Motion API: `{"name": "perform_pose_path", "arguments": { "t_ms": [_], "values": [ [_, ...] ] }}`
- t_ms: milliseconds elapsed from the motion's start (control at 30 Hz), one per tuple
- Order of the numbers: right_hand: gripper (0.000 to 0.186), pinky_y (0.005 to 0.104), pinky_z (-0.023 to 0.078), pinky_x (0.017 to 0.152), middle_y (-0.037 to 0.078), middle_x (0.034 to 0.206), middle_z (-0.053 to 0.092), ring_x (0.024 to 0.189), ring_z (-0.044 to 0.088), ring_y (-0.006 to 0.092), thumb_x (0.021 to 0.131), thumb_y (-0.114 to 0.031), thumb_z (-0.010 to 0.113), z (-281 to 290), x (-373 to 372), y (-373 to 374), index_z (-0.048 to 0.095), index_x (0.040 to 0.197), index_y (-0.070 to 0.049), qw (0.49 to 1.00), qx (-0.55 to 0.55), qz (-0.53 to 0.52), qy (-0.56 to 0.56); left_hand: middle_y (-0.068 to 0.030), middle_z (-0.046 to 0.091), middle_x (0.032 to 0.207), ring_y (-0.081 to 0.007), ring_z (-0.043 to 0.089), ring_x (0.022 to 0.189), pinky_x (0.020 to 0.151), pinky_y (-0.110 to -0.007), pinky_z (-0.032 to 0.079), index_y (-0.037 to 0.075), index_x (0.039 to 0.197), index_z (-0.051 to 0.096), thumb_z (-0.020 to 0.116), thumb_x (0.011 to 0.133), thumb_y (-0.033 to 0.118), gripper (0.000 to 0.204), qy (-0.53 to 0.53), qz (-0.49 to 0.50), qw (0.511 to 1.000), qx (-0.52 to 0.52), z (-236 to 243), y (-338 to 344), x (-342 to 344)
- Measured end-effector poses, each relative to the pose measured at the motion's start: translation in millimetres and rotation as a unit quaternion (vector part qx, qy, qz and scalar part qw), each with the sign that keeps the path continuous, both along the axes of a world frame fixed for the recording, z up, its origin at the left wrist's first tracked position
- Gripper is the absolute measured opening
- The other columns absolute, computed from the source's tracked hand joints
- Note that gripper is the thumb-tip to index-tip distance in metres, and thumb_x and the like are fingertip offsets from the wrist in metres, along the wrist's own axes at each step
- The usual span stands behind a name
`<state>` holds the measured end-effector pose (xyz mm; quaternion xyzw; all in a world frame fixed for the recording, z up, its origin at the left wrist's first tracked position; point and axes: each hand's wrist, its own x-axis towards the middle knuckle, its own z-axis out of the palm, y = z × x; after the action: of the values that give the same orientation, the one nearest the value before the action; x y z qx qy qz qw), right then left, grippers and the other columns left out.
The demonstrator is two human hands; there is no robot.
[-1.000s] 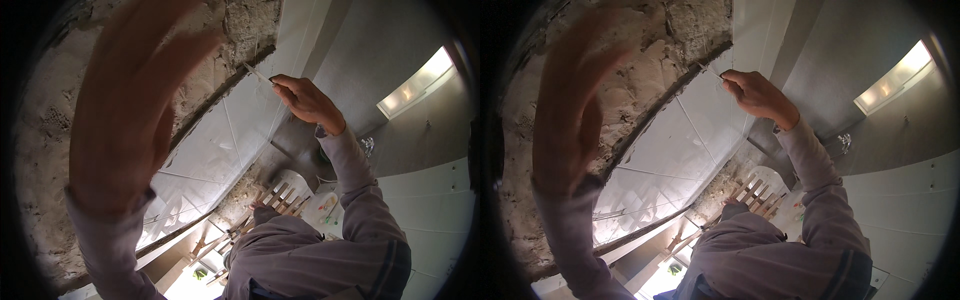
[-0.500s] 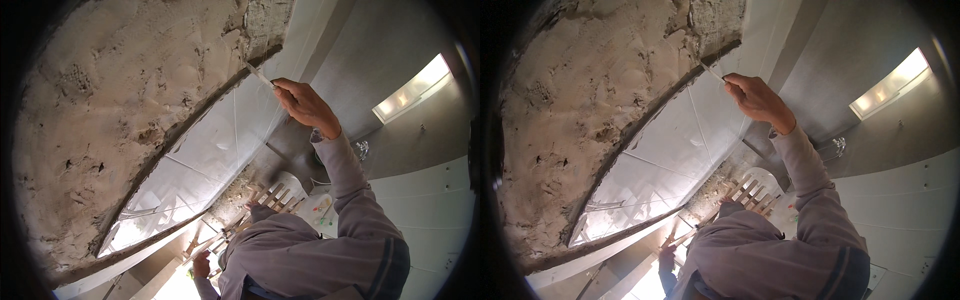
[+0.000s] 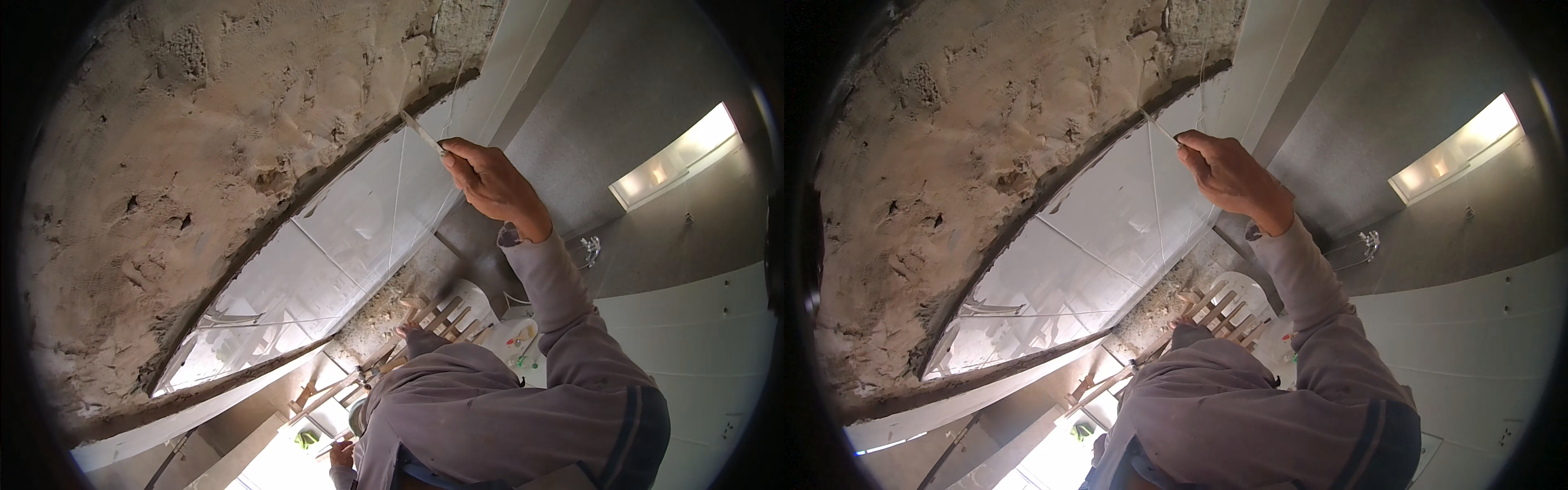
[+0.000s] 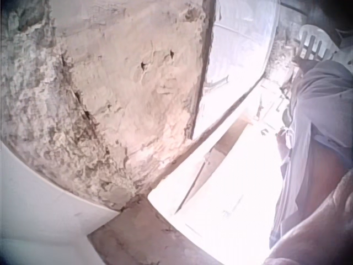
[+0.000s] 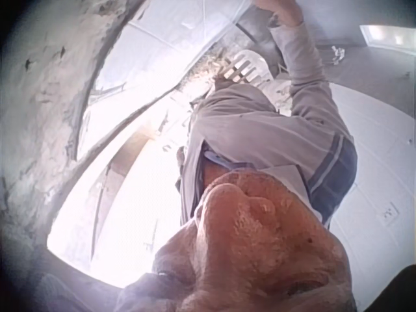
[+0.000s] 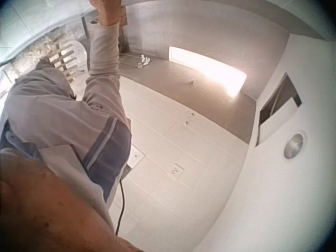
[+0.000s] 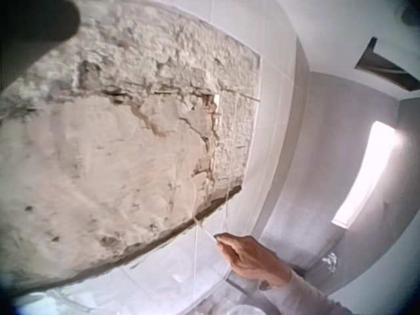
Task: The person applies cement to a wall using a trowel and then places white tiles onto the surface. They use a hammer to tap the tiles into position and ensure they are level.
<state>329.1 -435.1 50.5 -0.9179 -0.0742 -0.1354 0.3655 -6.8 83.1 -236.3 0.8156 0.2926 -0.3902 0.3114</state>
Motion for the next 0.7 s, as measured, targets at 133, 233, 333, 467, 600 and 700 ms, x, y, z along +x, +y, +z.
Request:
{"name": "perform_pose_path", "arguments": {
  "t_ms": [133,233,333,467,600,700],
  "values": [
    [0.020,0.0381,0.043,0.054,0.015,0.068,0.057,0.056,0.054,0.0277,0.098,-0.017,0.053,-0.1,-1.4,12.3,0.058,0.106,0.001,0.998,-0.024,-0.017,-0.050,-0.0149,0.070,0.092,-0.0234,0.067,0.085,0.075,-0.034,0.054,-0.003,0.098,0.068,0.057,0.075,0.003,0.026,-0.049,0.165,0.980,-0.104,-74.5,44.0,-26.3],
    [0.018,0.0425,0.046,0.057,0.020,0.074,0.062,0.062,0.061,0.0364,0.096,-0.014,0.055,-1.7,-6.2,16.2,0.058,0.104,0.001,0.994,-0.063,-0.030,-0.087,-0.0168,0.070,0.096,-0.0245,0.067,0.087,0.076,-0.035,0.054,-0.004,0.099,0.067,0.059,0.076,0.003,0.025,-0.075,0.029,0.993,-0.083,-22.7,19.3,6.4],
    [0.018,0.0423,0.047,0.059,0.021,0.076,0.063,0.065,0.062,0.0362,0.095,-0.014,0.056,1.3,-9.1,29.5,0.058,0.106,0.001,0.988,-0.119,-0.015,-0.101,-0.0168,0.070,0.096,-0.0249,0.067,0.087,0.076,-0.035,0.054,-0.004,0.100,0.067,0.060,0.077,0.002,0.024,-0.090,0.028,0.991,-0.092,-37.2,30.7,-2.3],
    [0.020,0.0427,0.048,0.060,0.020,0.077,0.064,0.067,0.063,0.0355,0.095,-0.015,0.056,18.7,-21.3,48.9,0.058,0.108,0.000,0.998,-0.004,0.065,-0.005,-0.0166,0.070,0.097,-0.0247,0.067,0.086,0.074,-0.035,0.054,-0.004,0.102,0.066,0.059,0.078,0.000,0.025,-0.078,0.037,0.993,-0.078,-32.1,31.3,-6.8],
    [0.021,0.0430,0.048,0.060,0.021,0.076,0.063,0.068,0.063,0.0365,0.096,-0.015,0.053,14.6,-21.5,39.5,0.058,0.109,0.001,0.998,-0.019,-0.053,0.000,-0.0178,0.069,0.099,-0.0243,0.067,0.086,0.074,-0.036,0.055,-0.005,0.103,0.066,0.061,0.078,0.002,0.026,-0.067,0.125,0.986,-0.090,-22.4,24.1,-12.6],
    [0.021,0.0431,0.048,0.060,0.023,0.076,0.063,0.068,0.063,0.0371,0.096,-0.014,0.053,9.3,-18.6,38.4,0.058,0.109,0.001,0.994,-0.072,-0.078,0.013,-0.0155,0.070,0.092,-0.0228,0.067,0.084,0.074,-0.035,0.055,-0.003,0.097,0.068,0.062,0.075,0.006,0.025,-0.082,-0.019,0.996,-0.026,-22.1,18.1,-18.2]
  ]
}}
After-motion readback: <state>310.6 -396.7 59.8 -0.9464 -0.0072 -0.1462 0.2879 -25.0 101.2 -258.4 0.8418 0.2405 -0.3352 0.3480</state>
